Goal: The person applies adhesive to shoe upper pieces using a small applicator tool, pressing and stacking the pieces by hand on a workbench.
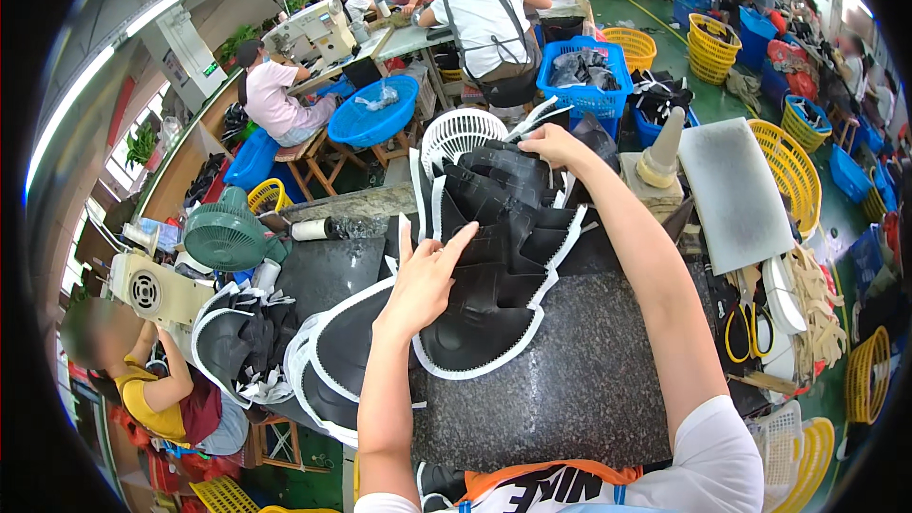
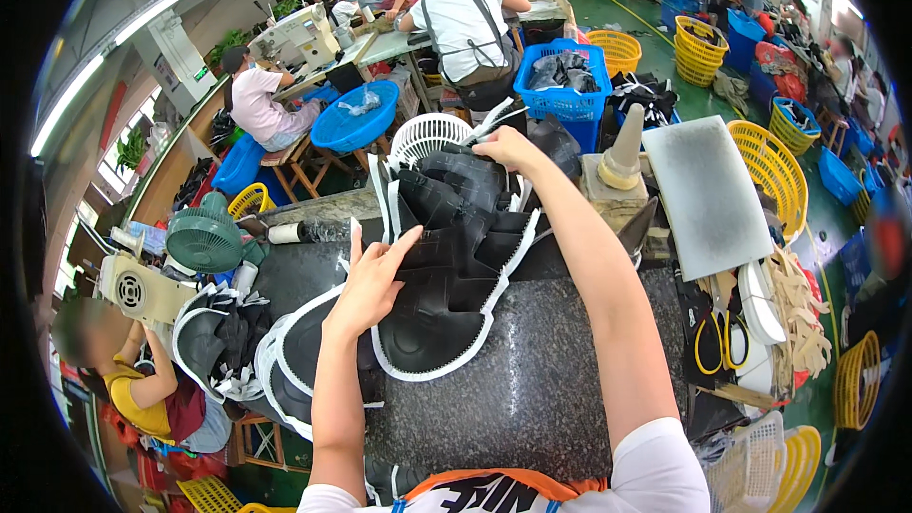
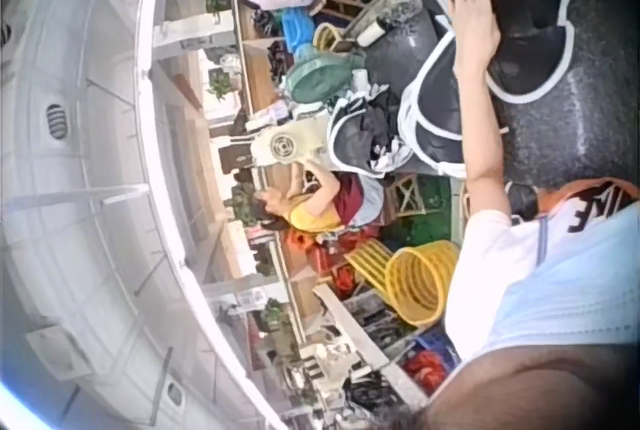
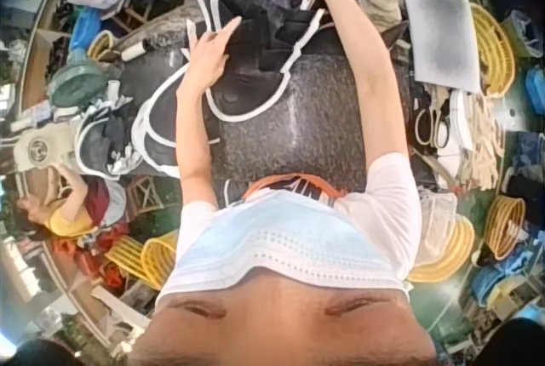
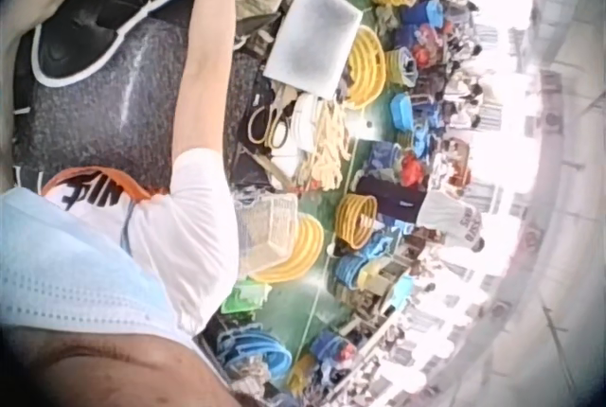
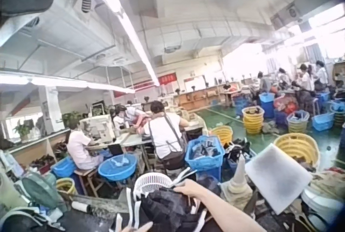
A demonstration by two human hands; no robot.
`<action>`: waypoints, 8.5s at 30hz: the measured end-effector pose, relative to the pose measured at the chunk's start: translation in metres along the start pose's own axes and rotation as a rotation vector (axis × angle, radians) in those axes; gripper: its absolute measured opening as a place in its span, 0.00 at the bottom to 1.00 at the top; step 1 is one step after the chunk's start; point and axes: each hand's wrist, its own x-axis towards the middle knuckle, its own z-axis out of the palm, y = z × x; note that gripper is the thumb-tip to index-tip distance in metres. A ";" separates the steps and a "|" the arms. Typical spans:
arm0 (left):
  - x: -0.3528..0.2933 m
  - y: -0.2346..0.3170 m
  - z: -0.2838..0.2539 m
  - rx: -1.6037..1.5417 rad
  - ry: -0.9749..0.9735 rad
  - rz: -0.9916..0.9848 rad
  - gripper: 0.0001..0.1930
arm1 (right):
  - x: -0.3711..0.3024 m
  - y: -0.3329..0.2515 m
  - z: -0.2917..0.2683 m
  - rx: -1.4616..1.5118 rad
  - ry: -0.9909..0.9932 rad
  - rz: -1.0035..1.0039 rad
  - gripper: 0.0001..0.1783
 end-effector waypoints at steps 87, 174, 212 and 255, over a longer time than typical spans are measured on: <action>-0.209 0.139 0.103 -2.535 0.167 -0.780 0.34 | -0.321 -0.069 0.112 -0.192 0.155 -0.497 0.43; -0.051 0.126 0.086 -0.392 -0.061 -0.005 0.18 | -0.365 0.042 0.045 -0.182 0.279 -0.327 0.14; -0.050 0.117 0.050 -0.255 -0.269 0.135 0.29 | -0.347 0.042 0.031 -0.003 0.187 -0.225 0.11; -0.023 0.134 0.075 -0.070 -0.184 0.277 0.19 | -0.406 0.067 0.040 -0.090 0.468 -0.125 0.13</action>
